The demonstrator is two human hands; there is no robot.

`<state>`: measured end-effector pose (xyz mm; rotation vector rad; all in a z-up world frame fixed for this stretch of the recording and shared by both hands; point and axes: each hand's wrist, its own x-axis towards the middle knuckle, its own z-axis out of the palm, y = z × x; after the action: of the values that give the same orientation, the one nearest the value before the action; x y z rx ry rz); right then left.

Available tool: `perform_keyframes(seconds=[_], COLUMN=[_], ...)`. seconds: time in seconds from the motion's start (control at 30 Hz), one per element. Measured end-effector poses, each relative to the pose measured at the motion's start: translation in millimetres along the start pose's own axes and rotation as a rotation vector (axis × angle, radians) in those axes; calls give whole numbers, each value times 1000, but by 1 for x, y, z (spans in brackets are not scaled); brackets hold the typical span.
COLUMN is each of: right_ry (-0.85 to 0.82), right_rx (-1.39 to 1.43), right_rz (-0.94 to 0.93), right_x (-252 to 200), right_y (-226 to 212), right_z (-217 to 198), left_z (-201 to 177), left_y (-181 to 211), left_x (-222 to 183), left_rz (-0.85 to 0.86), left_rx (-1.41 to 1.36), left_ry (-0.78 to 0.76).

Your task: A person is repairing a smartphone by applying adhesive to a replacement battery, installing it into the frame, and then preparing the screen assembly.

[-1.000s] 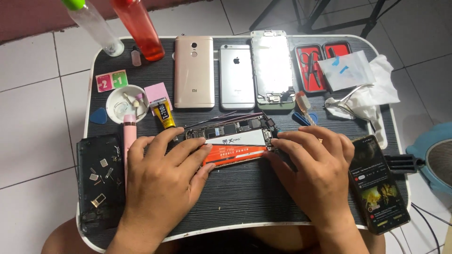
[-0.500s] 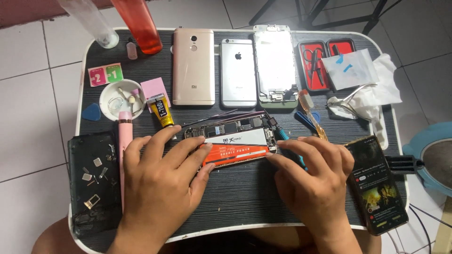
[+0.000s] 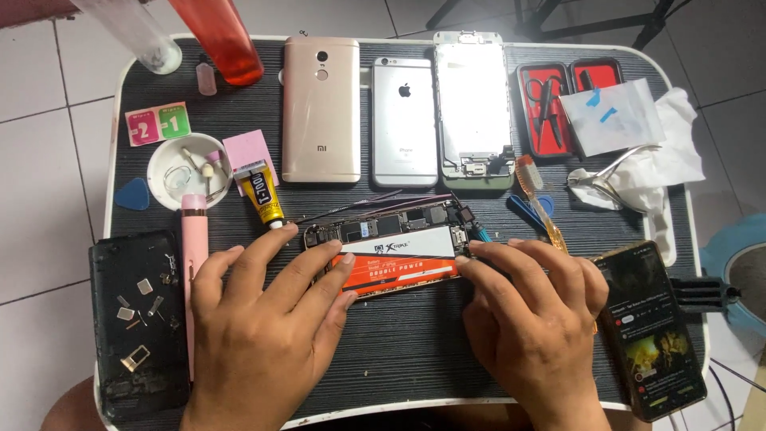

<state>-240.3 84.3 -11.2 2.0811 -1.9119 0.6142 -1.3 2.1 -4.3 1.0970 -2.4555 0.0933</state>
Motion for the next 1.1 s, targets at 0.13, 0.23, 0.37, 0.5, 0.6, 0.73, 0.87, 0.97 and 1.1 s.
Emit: perform_keyframes(seconds=[0.13,0.23,0.37,0.5,0.6,0.73,0.87,0.97,1.1], right_ry=[-16,-6,7,-33,-57,-52,-74,-86,-57], right_rx=[-42,7,93,146,204,186,196,203,178], right_rz=[-20,-59,-124,-139,-147,-145,-181,-184,-195], right_x=[1,3,1,2,1,-2,4,4,10], right_y=[2,2,6,7,10,12,10,9,7], right_z=[-1,-1,0,-3,-1,0,-4,-3,-3], left_z=[3,2,5,15,23,28,31,30,30], left_y=[-3,-2,13,42,49,51,54,54,52], left_x=[-2,-3,-2,-1,-3,-5,-8,-8,-8], left_rz=[2,3,-1,-37,-52,-60,-67,-27,4], left_rx=[-18,-15,-10,-149,-105,-111,-38,-5,4], left_ry=[-25,-38,-34,-26,-30,-41,-65,-83,-31])
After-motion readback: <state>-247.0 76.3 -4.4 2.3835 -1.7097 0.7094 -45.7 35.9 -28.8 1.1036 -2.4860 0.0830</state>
